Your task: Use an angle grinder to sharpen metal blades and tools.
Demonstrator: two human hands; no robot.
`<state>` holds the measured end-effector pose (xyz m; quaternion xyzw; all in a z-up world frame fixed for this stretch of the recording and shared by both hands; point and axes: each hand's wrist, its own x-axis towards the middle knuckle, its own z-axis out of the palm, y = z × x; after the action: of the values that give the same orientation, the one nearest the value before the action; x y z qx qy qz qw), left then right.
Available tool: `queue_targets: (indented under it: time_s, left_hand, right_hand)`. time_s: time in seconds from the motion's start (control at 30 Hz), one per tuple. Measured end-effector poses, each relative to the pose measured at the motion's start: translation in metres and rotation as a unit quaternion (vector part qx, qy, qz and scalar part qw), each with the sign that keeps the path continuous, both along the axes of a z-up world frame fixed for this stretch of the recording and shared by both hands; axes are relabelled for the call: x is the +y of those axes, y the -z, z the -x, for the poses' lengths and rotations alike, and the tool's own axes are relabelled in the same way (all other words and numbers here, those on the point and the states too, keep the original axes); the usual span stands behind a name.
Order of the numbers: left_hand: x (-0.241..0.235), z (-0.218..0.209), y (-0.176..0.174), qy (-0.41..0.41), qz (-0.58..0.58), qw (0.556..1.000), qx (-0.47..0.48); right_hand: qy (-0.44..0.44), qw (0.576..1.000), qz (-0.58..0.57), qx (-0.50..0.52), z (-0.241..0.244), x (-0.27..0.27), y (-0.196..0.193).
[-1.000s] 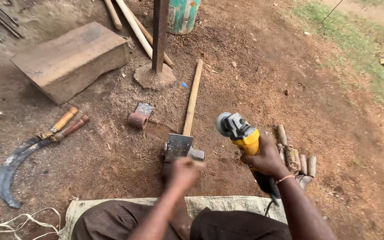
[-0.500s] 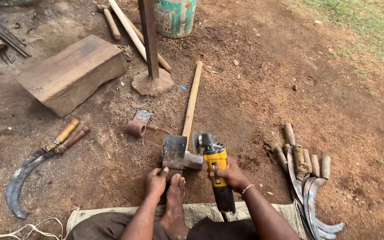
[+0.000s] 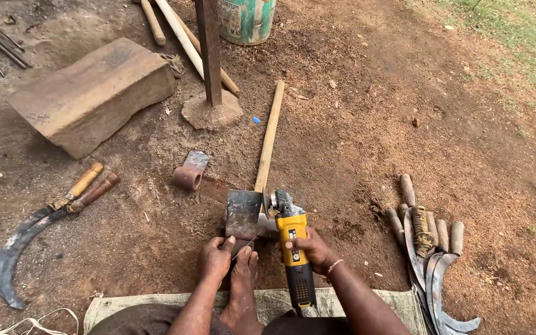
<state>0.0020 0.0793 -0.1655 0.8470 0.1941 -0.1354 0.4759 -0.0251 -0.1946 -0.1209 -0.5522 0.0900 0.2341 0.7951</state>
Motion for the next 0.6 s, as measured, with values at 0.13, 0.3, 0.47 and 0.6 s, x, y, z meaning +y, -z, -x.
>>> queue_targets:
  time_s: [0.13, 0.3, 0.47, 0.6]
  left_hand:
    - [0.002, -0.003, 0.023, 0.003, 0.015, 0.999, -0.047]
    - [-0.002, 0.005, 0.005, 0.01, 0.04, 0.999, 0.024]
    - [-0.005, 0.021, -0.03, 0.051, -0.112, 0.991, -0.045]
    - [-0.018, 0.061, -0.09, 0.092, -0.051, 0.962, -0.251]
  right_hand:
    - [0.028, 0.998, 0.062, 0.005, 0.001, -0.004, -0.001]
    - [0.158, 0.974, 0.162, -0.005, 0.003, -0.003, -0.063]
    - [0.194, 0.949, 0.238, -0.071, 0.01, -0.014, -0.075]
    - [0.223, 0.936, 0.254, -0.101, 0.016, -0.016, -0.082]
